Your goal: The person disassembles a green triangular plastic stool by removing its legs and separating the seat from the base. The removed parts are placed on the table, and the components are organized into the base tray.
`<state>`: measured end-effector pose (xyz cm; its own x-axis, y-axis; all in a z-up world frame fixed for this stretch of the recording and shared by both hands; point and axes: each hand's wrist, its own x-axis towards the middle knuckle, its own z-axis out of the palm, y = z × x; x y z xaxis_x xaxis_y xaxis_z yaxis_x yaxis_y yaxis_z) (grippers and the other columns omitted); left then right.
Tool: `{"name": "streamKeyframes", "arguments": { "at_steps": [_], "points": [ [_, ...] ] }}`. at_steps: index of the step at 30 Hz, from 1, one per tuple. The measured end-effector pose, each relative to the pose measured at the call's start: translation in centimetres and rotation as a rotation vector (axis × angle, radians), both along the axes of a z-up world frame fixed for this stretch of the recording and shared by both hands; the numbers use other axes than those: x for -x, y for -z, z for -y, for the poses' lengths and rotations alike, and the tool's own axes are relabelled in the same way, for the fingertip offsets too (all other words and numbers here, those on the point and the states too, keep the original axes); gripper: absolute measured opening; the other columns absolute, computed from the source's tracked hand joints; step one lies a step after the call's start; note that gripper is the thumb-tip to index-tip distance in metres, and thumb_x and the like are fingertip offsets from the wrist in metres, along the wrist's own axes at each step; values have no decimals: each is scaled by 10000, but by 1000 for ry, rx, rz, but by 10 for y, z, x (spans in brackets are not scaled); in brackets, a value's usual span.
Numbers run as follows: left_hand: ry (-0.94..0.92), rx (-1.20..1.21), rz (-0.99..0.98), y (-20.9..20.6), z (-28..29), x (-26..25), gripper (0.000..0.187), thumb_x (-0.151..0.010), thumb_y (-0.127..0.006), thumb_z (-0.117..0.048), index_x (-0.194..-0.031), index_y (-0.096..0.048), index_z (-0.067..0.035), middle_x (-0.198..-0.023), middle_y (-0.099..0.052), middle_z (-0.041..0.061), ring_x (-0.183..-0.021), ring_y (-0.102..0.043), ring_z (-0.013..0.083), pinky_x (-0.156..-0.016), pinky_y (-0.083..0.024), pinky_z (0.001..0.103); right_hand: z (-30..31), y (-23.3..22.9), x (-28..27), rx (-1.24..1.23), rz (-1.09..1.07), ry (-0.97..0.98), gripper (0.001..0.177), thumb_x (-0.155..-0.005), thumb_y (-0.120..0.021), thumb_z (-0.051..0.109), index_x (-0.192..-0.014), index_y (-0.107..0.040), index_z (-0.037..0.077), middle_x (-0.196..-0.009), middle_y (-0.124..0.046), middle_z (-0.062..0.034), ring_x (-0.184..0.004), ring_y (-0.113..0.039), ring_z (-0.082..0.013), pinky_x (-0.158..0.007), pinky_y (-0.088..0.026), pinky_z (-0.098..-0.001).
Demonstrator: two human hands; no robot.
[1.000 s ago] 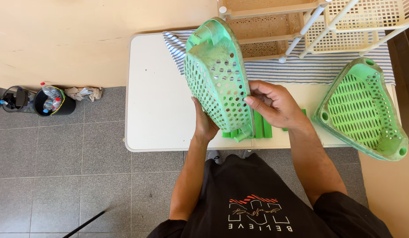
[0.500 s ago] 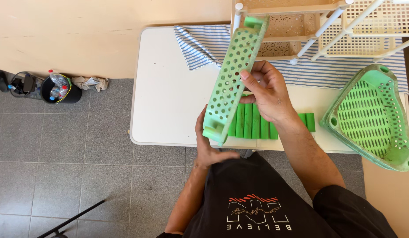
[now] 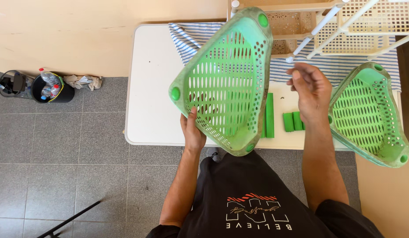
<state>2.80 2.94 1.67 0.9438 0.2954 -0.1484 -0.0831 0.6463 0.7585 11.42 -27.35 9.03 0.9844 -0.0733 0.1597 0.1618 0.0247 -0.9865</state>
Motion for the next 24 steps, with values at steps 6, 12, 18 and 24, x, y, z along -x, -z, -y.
{"name": "streamKeyframes", "arguments": {
  "at_steps": [6, 12, 18, 24],
  "points": [
    [154, 106, 128, -7, 4, -8, 493, -1120, -397, -332, -1414, -506, 49, -1260, -657, 162, -1111, -668, 249, -953, -577, 421, 16, 37, 35, -96, -303, -208, 429, -986, -629, 216, -1379, -585, 48, -1257, -709, -47, -1007, -704, -158, -809, -596, -295],
    [235, 108, 85, -3, 17, -14, 513, -1103, -325, -350, -1394, -505, 33, -1256, -656, 161, -1119, -673, 245, -964, -578, 421, 14, 44, 48, 6, -300, -161, 388, -1048, -652, 192, -1365, -659, -31, -1151, -729, -153, -965, -699, -172, -829, -618, -343],
    [259, 87, -38, 7, 46, -13, 481, -1088, -475, -307, -1451, -445, 6, -1323, -605, 120, -1182, -618, 245, -1013, -521, 451, 31, 34, 57, 78, -246, -60, 474, -919, -738, 48, -1368, -612, -34, -1231, -687, -106, -917, -661, -107, -779, -590, -284],
    [552, 74, -97, 4, 77, -20, 487, -1027, -444, -378, -1433, -450, -109, -1317, -627, 74, -1155, -650, 230, -984, -529, 479, 121, 24, 81, 276, -313, 124, 552, -940, -687, 45, -1472, -548, 6, -1288, -699, -111, -856, -665, -122, -735, -570, -274]
  ]
}}
